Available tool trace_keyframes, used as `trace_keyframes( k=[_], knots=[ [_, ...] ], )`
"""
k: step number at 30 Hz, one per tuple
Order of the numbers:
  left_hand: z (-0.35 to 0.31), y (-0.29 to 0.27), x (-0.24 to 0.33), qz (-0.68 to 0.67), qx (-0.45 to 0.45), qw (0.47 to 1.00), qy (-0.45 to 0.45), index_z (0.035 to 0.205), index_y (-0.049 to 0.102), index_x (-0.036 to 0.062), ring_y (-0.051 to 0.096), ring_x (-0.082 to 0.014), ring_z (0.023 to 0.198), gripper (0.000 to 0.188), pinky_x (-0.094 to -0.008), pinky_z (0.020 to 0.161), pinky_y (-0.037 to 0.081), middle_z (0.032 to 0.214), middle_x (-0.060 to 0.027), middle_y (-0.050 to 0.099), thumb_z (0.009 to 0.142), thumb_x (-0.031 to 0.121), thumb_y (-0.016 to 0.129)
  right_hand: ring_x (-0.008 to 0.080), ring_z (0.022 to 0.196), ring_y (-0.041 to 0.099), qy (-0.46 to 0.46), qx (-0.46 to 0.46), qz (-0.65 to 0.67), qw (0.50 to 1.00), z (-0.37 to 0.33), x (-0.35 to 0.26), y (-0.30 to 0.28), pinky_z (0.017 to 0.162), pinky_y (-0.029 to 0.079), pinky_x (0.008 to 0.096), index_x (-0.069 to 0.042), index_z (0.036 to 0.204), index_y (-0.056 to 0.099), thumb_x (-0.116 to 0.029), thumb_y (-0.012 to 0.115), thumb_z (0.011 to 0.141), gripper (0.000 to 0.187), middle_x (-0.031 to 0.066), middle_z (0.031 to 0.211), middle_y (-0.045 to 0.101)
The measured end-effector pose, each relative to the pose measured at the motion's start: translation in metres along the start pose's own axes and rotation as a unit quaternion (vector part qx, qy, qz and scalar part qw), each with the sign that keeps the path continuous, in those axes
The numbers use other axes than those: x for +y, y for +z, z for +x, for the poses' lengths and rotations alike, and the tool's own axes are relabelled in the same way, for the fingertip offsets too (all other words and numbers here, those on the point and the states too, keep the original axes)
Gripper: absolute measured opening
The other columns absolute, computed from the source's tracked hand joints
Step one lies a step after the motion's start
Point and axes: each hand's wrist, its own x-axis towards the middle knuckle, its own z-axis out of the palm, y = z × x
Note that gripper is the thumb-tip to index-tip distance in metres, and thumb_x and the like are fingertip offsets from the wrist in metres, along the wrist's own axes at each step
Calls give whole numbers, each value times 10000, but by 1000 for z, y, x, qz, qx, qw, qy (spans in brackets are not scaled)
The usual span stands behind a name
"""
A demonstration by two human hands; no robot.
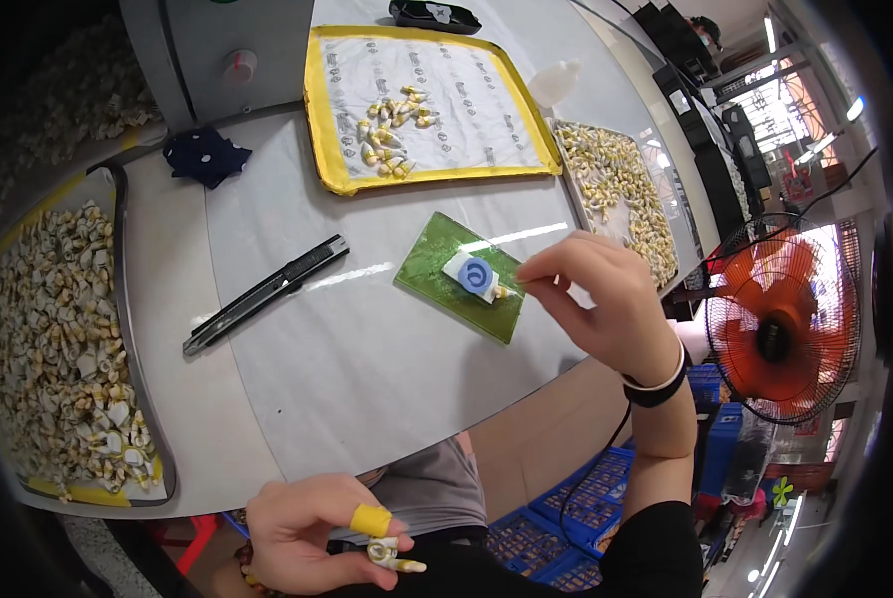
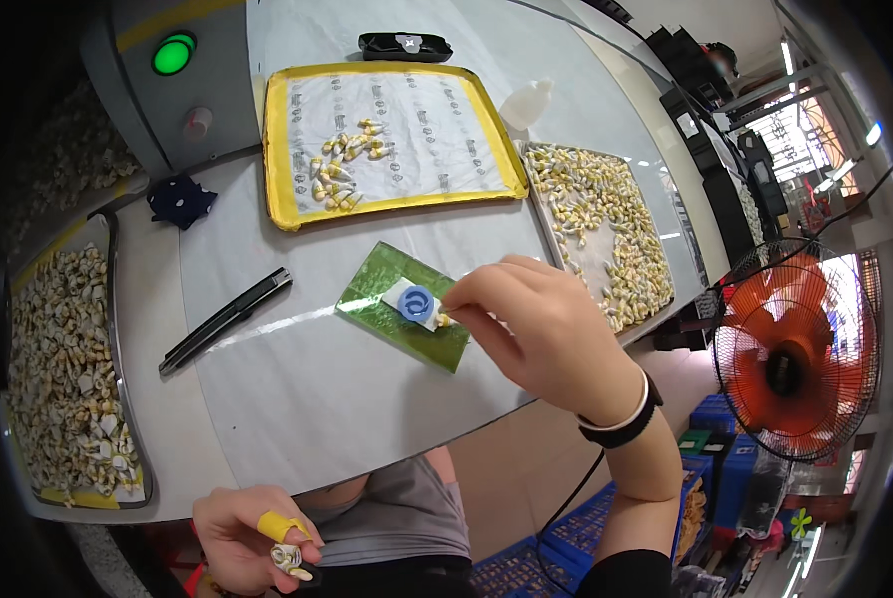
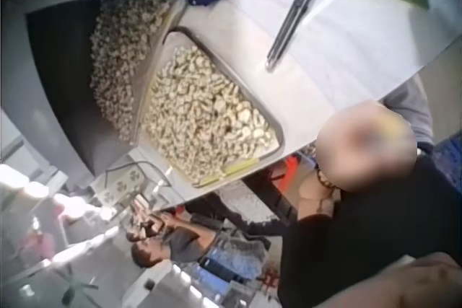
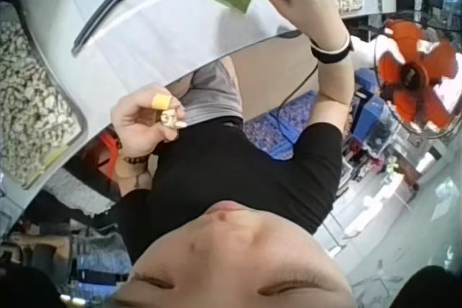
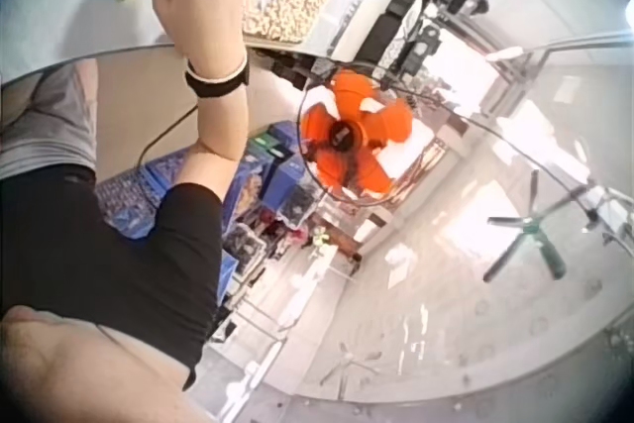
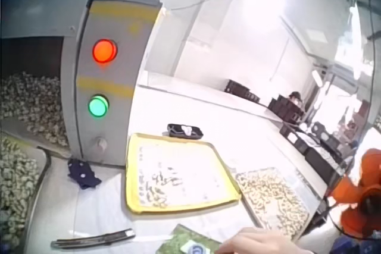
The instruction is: The person sits at a workstation and repeatedly picks up small, spiral-shaped corn cob pieces from a tray. They apply a small amount of adhesive from a green pad to the center of each piece and then press it onto a yellow cylindrical base held in their left hand. The finished units are placed into a yellow tray on the table.
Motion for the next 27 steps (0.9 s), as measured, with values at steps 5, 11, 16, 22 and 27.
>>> trace_keyframes(
  k=[5, 11, 16, 22, 27],
  knots=[
    [0, 0, 0, -8, -4, 1000, 4, 1030, 582, -54, 618, -188, 763, 388, -277, 641, 516, 883, -152, 612, 740, 108, 784, 267, 766, 548, -53, -14, 9, 998, 9, 11, 10, 671, 467, 354, -37, 817, 607, -9, 660, 728, 107, 85, 784, 574],
    [-6, -6, -6, -42, 22, 999, -16, 972, 638, -34, 644, -215, 749, 347, -287, 641, 503, 860, -131, 656, 687, 57, 813, 271, 731, 551, -44, -16, 46, 998, 11, 12, 20, 644, 467, 359, -29, 777, 609, -5, 665, 717, 85, 88, 752, 572],
    [4, -9, -3, 110, 20, 991, 73, 932, 671, -21, 658, -225, 757, 350, -299, 641, 500, 856, -118, 679, 634, 42, 843, 248, 684, 579, -34, 42, 23, 998, 8, -2, 19, 583, 472, 325, -37, 805, 638, 39, 672, 700, 134, 71, 738, 609],
    [11, -17, -2, 174, -102, 978, 61, 977, 664, -9, 655, -229, 733, 366, -306, 686, 518, 852, -80, 685, 676, 117, 831, 206, 608, 616, -50, 89, 312, 945, -17, -63, 12, 544, 495, 267, -9, 826, 667, 100, 695, 660, 200, 92, 749, 654],
    [6, -10, -4, 208, -52, 970, 111, 1027, 649, -12, 637, -224, 786, 368, -331, 729, 531, 884, -62, 688, 713, 110, 799, 217, 655, 624, -97, 64, 390, 914, -32, -83, 37, 578, 512, 286, -19, 848, 664, 42, 725, 672, 196, 93, 805, 655]
  ],
)
